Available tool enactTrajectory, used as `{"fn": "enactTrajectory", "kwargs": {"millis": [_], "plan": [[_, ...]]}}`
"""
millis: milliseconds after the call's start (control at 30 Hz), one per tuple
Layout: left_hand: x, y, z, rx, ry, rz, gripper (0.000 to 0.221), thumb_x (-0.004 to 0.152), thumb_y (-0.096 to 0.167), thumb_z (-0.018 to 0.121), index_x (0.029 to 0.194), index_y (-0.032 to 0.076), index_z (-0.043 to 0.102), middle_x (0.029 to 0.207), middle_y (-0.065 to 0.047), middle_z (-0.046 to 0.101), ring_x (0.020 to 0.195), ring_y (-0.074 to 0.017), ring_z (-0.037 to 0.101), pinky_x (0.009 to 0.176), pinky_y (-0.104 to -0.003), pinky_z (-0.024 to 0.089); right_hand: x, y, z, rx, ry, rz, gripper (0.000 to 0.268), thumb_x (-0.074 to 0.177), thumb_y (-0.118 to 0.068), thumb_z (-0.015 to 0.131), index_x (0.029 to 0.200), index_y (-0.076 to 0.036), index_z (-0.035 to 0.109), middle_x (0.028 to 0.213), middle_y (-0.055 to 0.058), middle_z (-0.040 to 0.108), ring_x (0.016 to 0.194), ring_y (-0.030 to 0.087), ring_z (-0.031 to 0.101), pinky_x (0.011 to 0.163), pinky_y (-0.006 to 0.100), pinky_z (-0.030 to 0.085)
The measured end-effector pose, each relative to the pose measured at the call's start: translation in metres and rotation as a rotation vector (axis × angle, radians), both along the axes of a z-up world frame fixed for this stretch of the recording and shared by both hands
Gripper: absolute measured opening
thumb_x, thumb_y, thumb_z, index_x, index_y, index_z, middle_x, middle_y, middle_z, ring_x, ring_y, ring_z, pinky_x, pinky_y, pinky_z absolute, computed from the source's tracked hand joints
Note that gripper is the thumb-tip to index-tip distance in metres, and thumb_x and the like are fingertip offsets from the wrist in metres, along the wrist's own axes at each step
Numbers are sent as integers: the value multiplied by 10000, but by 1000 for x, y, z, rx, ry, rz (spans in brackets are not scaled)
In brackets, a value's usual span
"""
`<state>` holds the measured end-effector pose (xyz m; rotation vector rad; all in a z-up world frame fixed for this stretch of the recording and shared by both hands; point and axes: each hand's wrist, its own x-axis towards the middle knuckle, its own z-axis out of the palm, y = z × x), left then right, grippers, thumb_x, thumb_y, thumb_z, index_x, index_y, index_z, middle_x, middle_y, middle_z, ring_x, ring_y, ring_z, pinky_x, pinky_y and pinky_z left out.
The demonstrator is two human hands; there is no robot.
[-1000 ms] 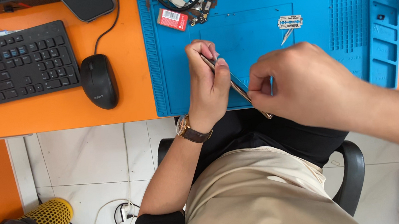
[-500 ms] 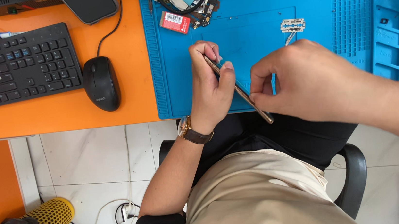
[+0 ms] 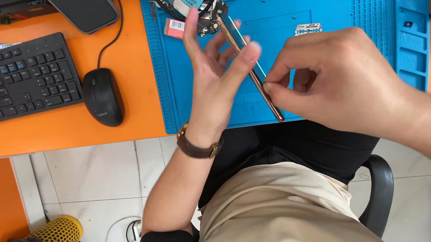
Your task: The person uses a red screwdriver to work on the bottom edge of a smartphone. They then use a small metal tool to pry open the device's casing and separate the screen. Finally, the person wipes the screen with a blue cloth.
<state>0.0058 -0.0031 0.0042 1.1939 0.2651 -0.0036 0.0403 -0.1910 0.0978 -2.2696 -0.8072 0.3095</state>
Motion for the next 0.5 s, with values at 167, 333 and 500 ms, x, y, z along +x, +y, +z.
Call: {"fn": "enactTrajectory", "kwargs": {"millis": [167, 333, 500], "plan": [[12, 1, -10, 73, -286, -62, 1001, 1057, 82, 858, 1794, 296, 214, 1104, -40, 448, 881, -136, 470, 799, -277, 468, -15, -5, -26, 101, -169, 30, 212, 985, -40, 764, 848, -198, 731, 848, -56, 689, 649, 131, 584, 625, 292, 411], [16, -6, -6, 411, -592, -67, 460, 971, 68, 646, 1377, 166, 453, 1327, -5, 446, 1011, -147, 443, 913, -291, 462, -29, -10, -73, 235, -235, -5, 152, 1022, -40, 771, 927, -150, 727, 910, -10, 699, 632, 115, 613, 554, 291, 409], [17, -16, 12, 498, -630, -57, 386, 844, 20, 577, 1178, 144, 427, 1147, -38, 394, 1009, -196, 426, 891, -331, 424, -44, -11, -94, 238, -310, -61, 177, 982, -8, 756, 903, -156, 700, 913, -25, 681, 613, 121, 571, 515, 299, 346]]}}
